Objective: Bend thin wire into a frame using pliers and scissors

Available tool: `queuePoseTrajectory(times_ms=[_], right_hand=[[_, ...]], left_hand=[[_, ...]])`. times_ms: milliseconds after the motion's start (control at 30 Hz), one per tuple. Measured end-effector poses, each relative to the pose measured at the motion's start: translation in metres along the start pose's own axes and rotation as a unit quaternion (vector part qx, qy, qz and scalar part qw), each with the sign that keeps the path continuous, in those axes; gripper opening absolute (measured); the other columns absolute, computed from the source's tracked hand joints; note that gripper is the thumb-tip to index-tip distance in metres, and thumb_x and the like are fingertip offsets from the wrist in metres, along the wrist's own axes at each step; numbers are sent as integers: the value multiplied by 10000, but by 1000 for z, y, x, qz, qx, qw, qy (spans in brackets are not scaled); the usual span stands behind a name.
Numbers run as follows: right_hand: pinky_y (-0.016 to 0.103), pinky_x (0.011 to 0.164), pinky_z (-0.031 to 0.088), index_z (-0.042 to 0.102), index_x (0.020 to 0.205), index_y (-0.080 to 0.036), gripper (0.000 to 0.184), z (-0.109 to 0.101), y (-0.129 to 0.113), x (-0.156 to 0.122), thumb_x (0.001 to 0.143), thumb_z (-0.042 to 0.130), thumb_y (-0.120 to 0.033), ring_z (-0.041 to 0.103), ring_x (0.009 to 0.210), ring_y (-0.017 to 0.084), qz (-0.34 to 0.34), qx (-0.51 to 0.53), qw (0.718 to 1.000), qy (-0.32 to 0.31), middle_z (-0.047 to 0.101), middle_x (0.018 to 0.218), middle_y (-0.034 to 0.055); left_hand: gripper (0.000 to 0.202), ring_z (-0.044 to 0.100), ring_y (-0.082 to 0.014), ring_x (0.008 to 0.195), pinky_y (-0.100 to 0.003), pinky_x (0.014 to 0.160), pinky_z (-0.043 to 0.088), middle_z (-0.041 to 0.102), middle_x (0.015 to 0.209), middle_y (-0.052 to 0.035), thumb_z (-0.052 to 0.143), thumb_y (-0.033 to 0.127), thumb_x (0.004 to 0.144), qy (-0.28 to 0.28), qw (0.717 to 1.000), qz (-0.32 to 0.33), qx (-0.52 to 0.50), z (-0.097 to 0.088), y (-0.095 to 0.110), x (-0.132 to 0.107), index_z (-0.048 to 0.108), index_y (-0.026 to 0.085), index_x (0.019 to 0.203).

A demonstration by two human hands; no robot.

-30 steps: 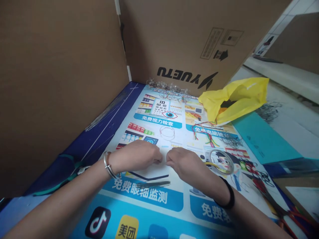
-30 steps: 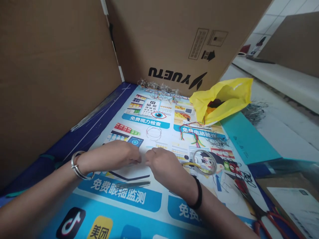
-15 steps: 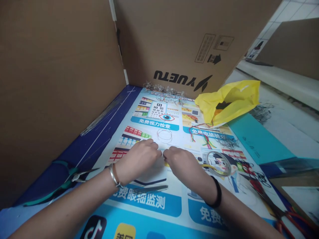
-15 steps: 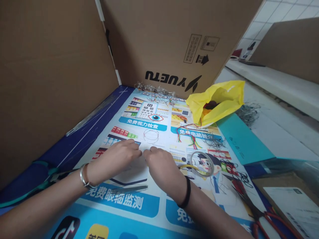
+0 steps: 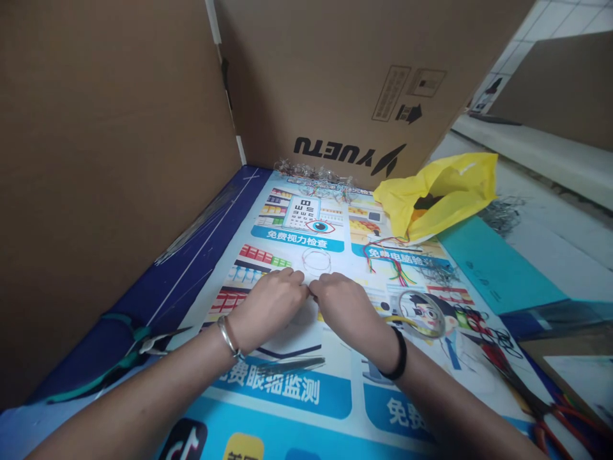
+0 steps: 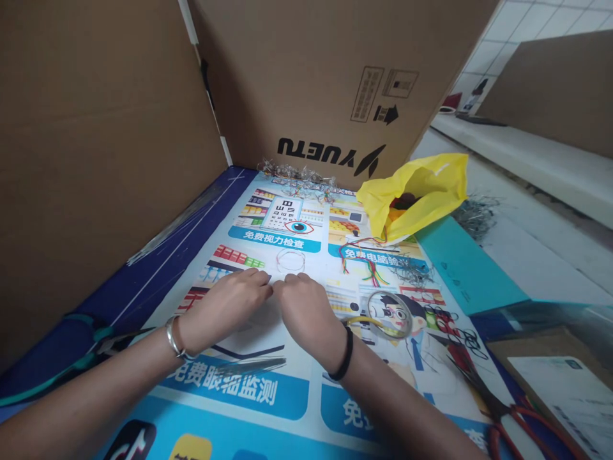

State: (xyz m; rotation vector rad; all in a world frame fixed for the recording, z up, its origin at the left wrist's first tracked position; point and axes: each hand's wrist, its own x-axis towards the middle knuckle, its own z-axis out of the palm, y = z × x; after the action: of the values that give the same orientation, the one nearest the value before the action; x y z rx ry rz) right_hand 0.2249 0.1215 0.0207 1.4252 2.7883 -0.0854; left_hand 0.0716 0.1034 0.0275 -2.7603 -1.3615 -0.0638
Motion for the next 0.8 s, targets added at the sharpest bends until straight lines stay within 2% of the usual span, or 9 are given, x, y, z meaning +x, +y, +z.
queuePoseTrajectory(times_ms=[267,500,567,667,800], right_hand=[[268,630,356,590,823,-175,175,5,2,5,842,430,-109,571,747,164,11,35,999,-19,617,808,54],[231,705,375,616,863,-190,207,11,9,8,811,432,-113,580,844,143,8,125,992,-3,651,876,37],[226,703,384,625,859,-195,212,14,12,8,784,445,-113,581,826,133,18,185,982,15,657,866,22],[226,638,399,625,797,-196,180,22,17,9,733,474,-122,571,712,120,51,325,944,38,644,761,-4],[225,559,436,612,786,-189,115,33,20,11,696,541,-198,547,611,108,116,525,842,30,596,680,-20]], left_hand=[[193,533,-193,723,-293,606,437,578,775,-83,450,-7,758,9,1000,-6,14,6,-2,-1,593,123,754],[198,549,-171,670,-262,552,411,574,762,-60,452,25,753,10,998,-48,-28,9,-10,0,606,149,772],[206,545,-160,630,-254,531,392,573,740,-53,445,41,758,4,997,-63,-43,8,-13,1,615,155,778],[212,538,-143,599,-244,540,384,580,709,-44,432,90,785,-14,991,-88,-100,7,-17,4,628,157,740],[231,570,-144,707,-244,651,417,633,738,-22,439,138,796,12,961,-116,-251,12,-25,8,660,180,744]])
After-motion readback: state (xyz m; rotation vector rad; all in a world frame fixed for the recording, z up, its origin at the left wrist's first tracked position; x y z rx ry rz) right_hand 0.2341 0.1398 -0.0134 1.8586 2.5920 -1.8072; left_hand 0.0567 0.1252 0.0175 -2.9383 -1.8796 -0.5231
